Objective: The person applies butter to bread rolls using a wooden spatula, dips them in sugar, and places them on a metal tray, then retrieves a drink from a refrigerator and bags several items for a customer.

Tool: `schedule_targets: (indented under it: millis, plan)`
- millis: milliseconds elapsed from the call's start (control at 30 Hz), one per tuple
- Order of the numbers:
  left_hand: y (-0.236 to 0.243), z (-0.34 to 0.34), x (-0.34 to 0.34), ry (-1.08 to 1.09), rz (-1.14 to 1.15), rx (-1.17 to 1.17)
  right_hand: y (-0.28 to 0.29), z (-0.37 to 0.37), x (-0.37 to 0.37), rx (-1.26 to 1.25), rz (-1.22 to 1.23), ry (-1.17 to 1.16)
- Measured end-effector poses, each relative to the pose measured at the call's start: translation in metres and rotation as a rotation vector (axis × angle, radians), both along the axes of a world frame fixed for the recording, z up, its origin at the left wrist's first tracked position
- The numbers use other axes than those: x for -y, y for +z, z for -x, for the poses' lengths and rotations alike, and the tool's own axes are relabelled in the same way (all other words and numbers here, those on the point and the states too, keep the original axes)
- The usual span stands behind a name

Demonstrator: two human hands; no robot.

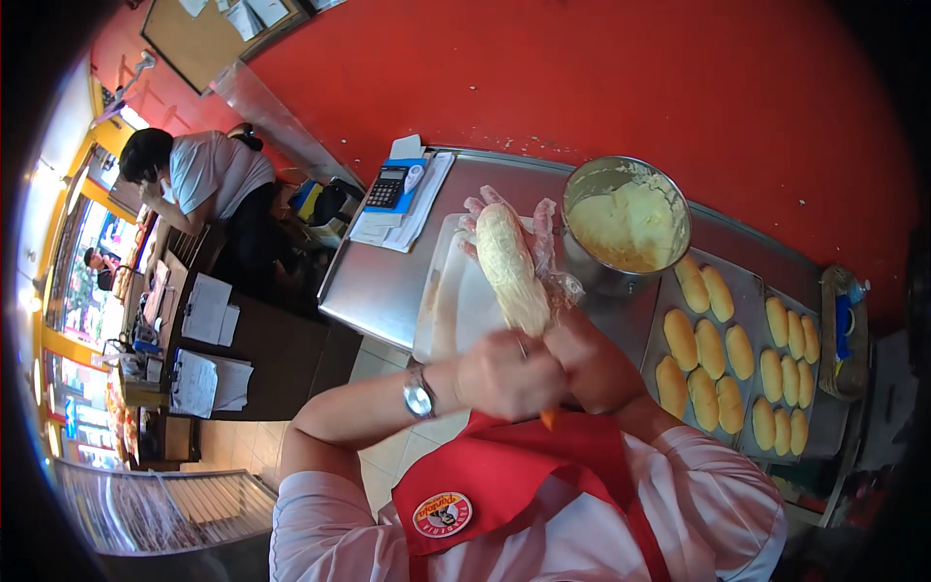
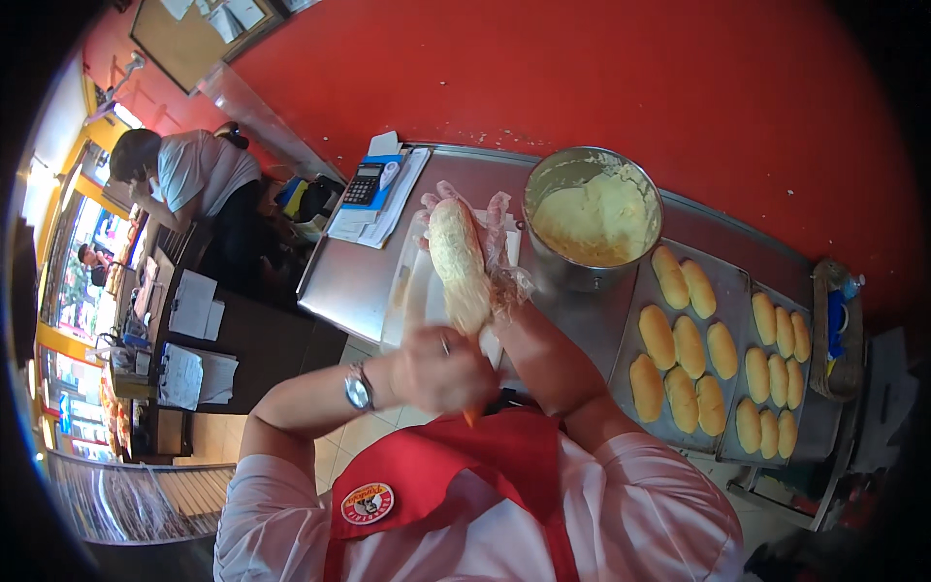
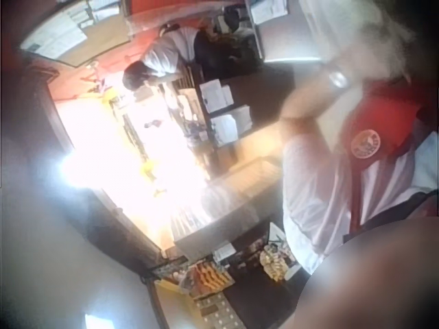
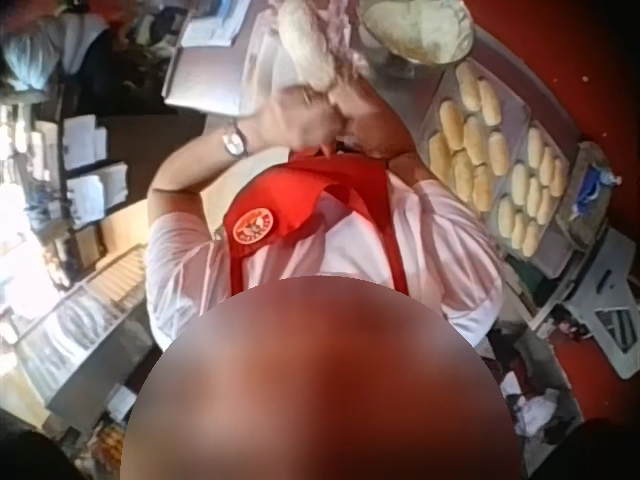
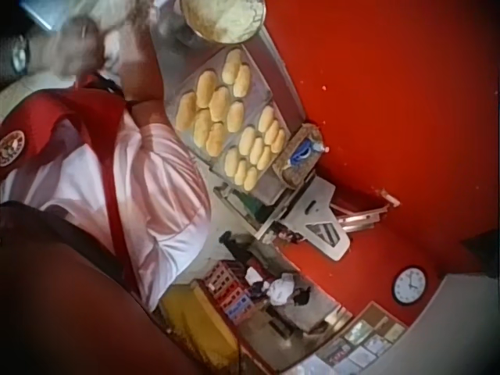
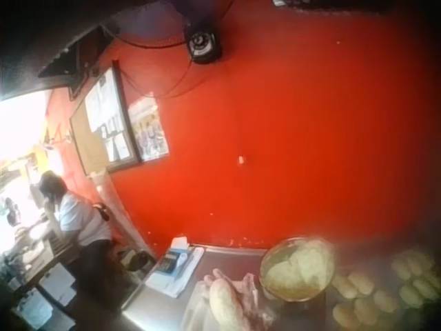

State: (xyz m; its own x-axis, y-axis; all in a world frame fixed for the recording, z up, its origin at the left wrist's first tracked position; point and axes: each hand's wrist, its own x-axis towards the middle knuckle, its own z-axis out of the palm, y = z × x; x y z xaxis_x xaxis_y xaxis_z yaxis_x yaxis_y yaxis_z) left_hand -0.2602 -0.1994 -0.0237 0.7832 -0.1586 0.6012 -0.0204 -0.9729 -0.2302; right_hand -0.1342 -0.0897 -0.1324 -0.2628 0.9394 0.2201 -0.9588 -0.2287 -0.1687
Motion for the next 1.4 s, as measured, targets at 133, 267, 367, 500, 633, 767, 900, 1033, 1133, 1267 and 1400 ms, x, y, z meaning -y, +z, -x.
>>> schedule_targets:
  millis: [133,267,367,500,633,767,900,1033,1133,1267,1400]
  plan:
    - [0.021,-0.005,-0.069,0.464,0.667,0.296,0.017,-0.004,0.025,0.081,0.006,0.015]
    - [0.065,-0.010,-0.175,0.411,1.222,1.025,0.032,-0.016,0.039,-0.004,0.032,0.110]
    - [0.031,-0.024,-0.121,0.665,0.588,0.533,0.033,-0.045,0.050,0.029,0.051,-0.068]
    - [0.019,-0.044,0.026,1.231,0.127,-0.146,0.026,-0.094,0.063,-0.301,-0.042,-0.154]
    - [0.054,-0.118,-0.096,0.168,0.686,0.524,0.060,-0.174,0.123,-0.200,0.169,-0.496]
    - [-0.010,-0.216,-0.186,0.041,0.670,-0.069,0.058,-0.232,0.182,-0.337,0.359,-0.679]
    - [-0.080,-0.261,-0.212,-0.092,0.464,-0.589,0.036,-0.254,0.213,-0.367,0.369,-0.726]
    - [-0.114,-0.261,-0.207,-0.149,0.398,-0.769,0.032,-0.252,0.212,-0.286,0.324,-0.794]
    - [-0.105,-0.254,-0.209,-0.117,0.482,-0.716,0.029,-0.254,0.204,-0.320,0.220,-0.726]
    - [-0.036,-0.244,-0.207,0.179,1.328,-0.304,0.030,-0.254,0.173,-0.129,0.088,-0.733]
    - [0.037,-0.217,-0.181,0.079,1.557,0.266,0.030,-0.233,0.141,-0.088,0.122,-0.688]
